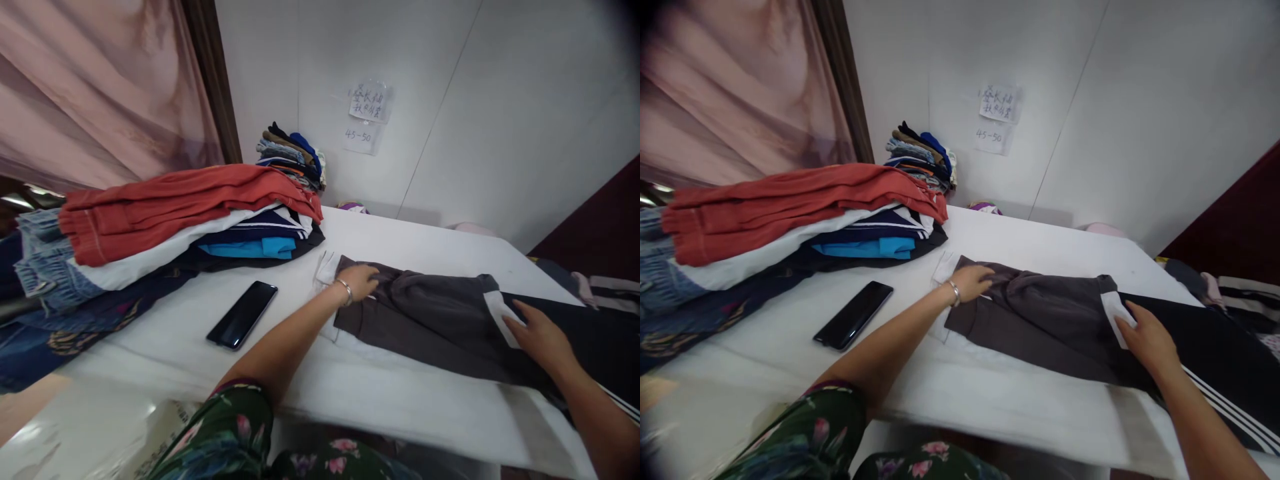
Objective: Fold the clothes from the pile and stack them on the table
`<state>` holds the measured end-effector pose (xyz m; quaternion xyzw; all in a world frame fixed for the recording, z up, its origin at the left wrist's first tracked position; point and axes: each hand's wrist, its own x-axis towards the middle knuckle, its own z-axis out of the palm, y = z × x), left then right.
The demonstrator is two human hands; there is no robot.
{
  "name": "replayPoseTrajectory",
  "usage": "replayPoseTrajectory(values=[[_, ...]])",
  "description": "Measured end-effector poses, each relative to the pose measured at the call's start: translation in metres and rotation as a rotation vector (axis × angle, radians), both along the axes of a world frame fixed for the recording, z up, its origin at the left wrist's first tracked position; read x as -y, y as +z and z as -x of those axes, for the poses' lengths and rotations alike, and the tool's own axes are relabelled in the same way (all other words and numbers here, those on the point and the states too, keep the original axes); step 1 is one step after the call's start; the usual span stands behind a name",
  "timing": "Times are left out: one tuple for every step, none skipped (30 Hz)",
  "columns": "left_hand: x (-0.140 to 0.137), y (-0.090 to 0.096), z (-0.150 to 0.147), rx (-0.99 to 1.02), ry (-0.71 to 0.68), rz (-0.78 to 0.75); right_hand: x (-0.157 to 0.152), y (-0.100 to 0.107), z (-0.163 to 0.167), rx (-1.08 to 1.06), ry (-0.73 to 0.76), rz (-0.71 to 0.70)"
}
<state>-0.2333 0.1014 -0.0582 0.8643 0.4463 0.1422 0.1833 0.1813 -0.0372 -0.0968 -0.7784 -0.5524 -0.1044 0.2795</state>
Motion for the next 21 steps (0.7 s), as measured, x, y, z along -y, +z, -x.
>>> replayPoseTrajectory(values=[[-0.008,0.005,0.009,0.019,0.105,0.002,-0.003,0.007,0.02,-0.014,0.061,0.002],[-0.015,0.009,0.019,0.023,0.195,-0.003,-0.007,0.015,0.041,-0.034,0.142,-0.009],[-0.021,0.01,0.028,0.019,0.27,-0.007,-0.011,0.021,0.064,-0.057,0.229,-0.014],[-0.026,0.009,0.038,0.01,0.338,-0.008,-0.017,0.027,0.087,-0.082,0.309,-0.02],[-0.029,0.006,0.046,-0.003,0.395,-0.005,-0.024,0.031,0.108,-0.094,0.379,-0.037],[-0.032,0.001,0.054,-0.017,0.446,0.006,-0.032,0.033,0.128,-0.091,0.441,-0.04],[-0.034,-0.005,0.06,-0.032,0.492,0.023,-0.041,0.033,0.144,-0.078,0.485,-0.036],[-0.034,-0.012,0.066,-0.048,0.528,0.043,-0.05,0.03,0.158,-0.05,0.51,-0.021],[-0.035,-0.019,0.07,-0.064,0.556,0.066,-0.059,0.026,0.169,-0.015,0.52,0.025],[-0.035,-0.025,0.072,-0.078,0.577,0.087,-0.066,0.019,0.178,0.014,0.512,0.1],[-0.035,-0.03,0.073,-0.088,0.59,0.106,-0.073,0.012,0.185,0.035,0.498,0.193],[-0.035,-0.034,0.072,-0.094,0.597,0.121,-0.078,0.005,0.19,0.044,0.488,0.281],[-0.035,-0.037,0.071,-0.097,0.599,0.133,-0.081,-0.001,0.194,0.047,0.477,0.354],[-0.035,-0.039,0.069,-0.098,0.598,0.145,-0.082,-0.007,0.196,0.046,0.472,0.4],[-0.036,-0.039,0.066,-0.1,0.595,0.161,-0.083,-0.011,0.197,0.044,0.471,0.419],[-0.036,-0.038,0.065,-0.102,0.592,0.177,-0.083,-0.014,0.198,0.041,0.471,0.42],[-0.036,-0.037,0.064,-0.106,0.59,0.195,-0.082,-0.015,0.198,0.035,0.47,0.412],[-0.037,-0.035,0.064,-0.112,0.589,0.209,-0.08,-0.016,0.198,0.023,0.467,0.396],[-0.037,-0.032,0.066,-0.117,0.586,0.213,-0.079,-0.017,0.197,0.006,0.469,0.374],[-0.037,-0.029,0.068,-0.116,0.581,0.202,-0.078,-0.018,0.197,-0.019,0.474,0.34],[-0.036,-0.025,0.071,-0.109,0.572,0.17,-0.077,-0.018,0.196,-0.051,0.485,0.287]])
